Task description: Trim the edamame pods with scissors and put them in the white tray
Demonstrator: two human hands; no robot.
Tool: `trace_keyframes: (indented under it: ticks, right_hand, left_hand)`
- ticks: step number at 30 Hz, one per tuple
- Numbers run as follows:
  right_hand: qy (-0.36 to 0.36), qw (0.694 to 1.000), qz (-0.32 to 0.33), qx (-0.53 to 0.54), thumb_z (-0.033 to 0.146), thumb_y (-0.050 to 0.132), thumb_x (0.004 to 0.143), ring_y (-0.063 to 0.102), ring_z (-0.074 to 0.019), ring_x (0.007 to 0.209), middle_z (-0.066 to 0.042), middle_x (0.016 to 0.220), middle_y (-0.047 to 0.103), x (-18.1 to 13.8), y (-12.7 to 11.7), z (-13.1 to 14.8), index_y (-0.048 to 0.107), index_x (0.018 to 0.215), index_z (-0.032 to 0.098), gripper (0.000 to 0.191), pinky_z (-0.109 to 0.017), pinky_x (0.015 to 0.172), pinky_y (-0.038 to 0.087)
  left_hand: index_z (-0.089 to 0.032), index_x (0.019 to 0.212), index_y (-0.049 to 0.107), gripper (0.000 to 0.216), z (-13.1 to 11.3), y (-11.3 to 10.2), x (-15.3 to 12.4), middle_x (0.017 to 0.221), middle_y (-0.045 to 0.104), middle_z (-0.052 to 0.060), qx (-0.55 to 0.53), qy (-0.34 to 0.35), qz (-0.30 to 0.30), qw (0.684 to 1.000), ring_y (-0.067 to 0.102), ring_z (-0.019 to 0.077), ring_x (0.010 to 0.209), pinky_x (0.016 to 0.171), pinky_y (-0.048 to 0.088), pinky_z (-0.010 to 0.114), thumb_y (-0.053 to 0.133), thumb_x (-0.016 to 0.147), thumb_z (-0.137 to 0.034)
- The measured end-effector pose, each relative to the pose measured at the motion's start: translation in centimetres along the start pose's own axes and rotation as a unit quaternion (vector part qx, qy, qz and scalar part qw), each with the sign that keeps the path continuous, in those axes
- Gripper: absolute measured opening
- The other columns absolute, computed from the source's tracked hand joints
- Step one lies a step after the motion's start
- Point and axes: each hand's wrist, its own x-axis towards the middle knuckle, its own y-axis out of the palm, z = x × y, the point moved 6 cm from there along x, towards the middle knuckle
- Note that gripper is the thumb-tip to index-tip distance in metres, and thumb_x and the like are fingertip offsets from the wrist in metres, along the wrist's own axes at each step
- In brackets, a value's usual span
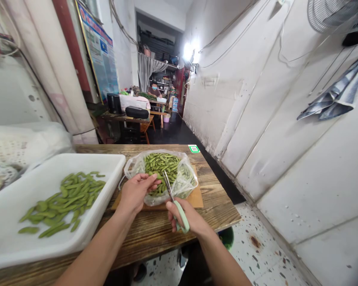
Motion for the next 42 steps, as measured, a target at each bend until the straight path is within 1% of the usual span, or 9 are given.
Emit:
trace_keyframes:
  ticks: [4,10,15,19,23,29,35,38,42]
  right_hand:
    - [0.003,1.0,-0.002,-0.012,0.064,0.054,0.08,0.049,-0.0067,0.041,0.005,0.061,0.05,0.1,0.0,-0.2,0.052,0.088,0.018,0.047,-0.018,0.035,0.042]
    - [-0.004,1.0,-0.009,-0.022,0.062,0.055,0.081,0.044,-0.006,0.034,0.006,0.053,0.046,-0.1,0.2,0.9,0.048,0.072,0.018,0.046,-0.016,0.029,0.035]
    - [0.037,0.999,-0.015,0.01,0.06,0.064,0.075,0.04,-0.0064,0.032,0.008,0.048,0.044,-0.2,0.0,0.0,0.052,0.078,0.018,0.043,-0.017,0.027,0.035]
    - [0.026,0.999,-0.017,0.018,0.059,0.063,0.076,0.042,-0.006,0.035,0.007,0.054,0.048,-0.1,-0.6,0.1,0.054,0.087,0.018,0.044,-0.017,0.03,0.038]
    - [0.031,0.999,-0.006,0.012,0.058,0.065,0.075,0.041,-0.005,0.036,0.007,0.055,0.046,-0.3,-0.8,0.8,0.055,0.09,0.017,0.045,-0.016,0.031,0.037]
    - [0.021,1.0,0.001,-0.009,0.058,0.064,0.076,0.04,-0.0059,0.035,0.008,0.05,0.044,-0.4,-0.8,0.8,0.057,0.091,0.018,0.043,-0.017,0.031,0.035]
    - [0.024,0.999,-0.012,-0.034,0.057,0.063,0.077,0.038,-0.0068,0.03,0.008,0.041,0.041,-0.6,-0.8,0.6,0.057,0.075,0.018,0.04,-0.018,0.028,0.031]
    - [0.042,0.999,-0.016,-0.01,0.056,0.067,0.074,0.038,-0.0069,0.03,0.009,0.042,0.042,-0.6,-0.9,0.4,0.057,0.078,0.019,0.038,-0.018,0.027,0.032]
    - [0.035,0.998,-0.041,0.02,0.056,0.068,0.073,0.04,-0.0059,0.032,0.009,0.047,0.045,-0.3,-1.7,-0.3,0.056,0.085,0.018,0.041,-0.016,0.028,0.033]
  left_hand:
    - [-0.016,0.069,0.053,0.031,0.2,0.0,-0.4,0.06,0.066,-0.001,-0.003,-0.002,0.002,1.0,0.067,0.013,0.062,0.057,0.051,0.021,0.08,0.056,-0.026]
    - [-0.018,0.066,0.05,0.038,0.6,0.1,-0.8,0.059,0.066,-0.001,0.022,0.006,0.006,1.0,0.067,0.0155,0.062,0.059,0.052,0.025,0.081,0.052,-0.033]
    - [-0.015,0.08,0.061,0.042,0.8,-0.8,0.0,0.061,0.068,0.0,0.086,0.04,-0.02,0.995,0.065,0.0162,0.058,0.059,0.051,0.028,0.078,0.052,-0.041]
    - [-0.015,0.095,0.071,0.047,0.2,-1.5,0.5,0.085,0.075,0.008,0.253,0.124,-0.003,0.96,0.069,0.0229,0.074,0.073,0.053,0.035,0.068,0.063,-0.049]
    - [-0.018,0.094,0.074,0.04,-0.8,-1.3,0.1,0.101,0.075,0.008,0.373,0.181,0.036,0.909,0.066,0.0261,0.099,0.093,0.047,0.037,0.061,0.07,-0.048]
    - [-0.017,0.097,0.074,0.044,-1.7,-0.6,-0.7,0.104,0.074,0.008,0.43,0.19,0.07,0.88,0.066,0.026,0.101,0.093,0.046,0.035,0.055,0.073,-0.048]
    - [-0.018,0.098,0.074,0.043,-1.4,-0.4,-1.0,0.105,0.074,0.008,0.469,0.171,0.076,0.863,0.066,0.0262,0.101,0.092,0.046,0.036,0.051,0.076,-0.046]
    - [-0.018,0.101,0.073,0.042,-3.0,-1.8,-1.6,0.105,0.073,0.009,0.518,0.207,0.041,0.829,0.065,0.0263,0.099,0.091,0.046,0.036,0.047,0.08,-0.043]
    - [-0.013,0.102,0.071,0.043,-7.2,-6.4,-2.3,0.105,0.068,0.016,0.631,0.281,-0.125,0.712,0.059,0.033,0.103,0.089,0.044,0.046,0.039,0.085,-0.036]
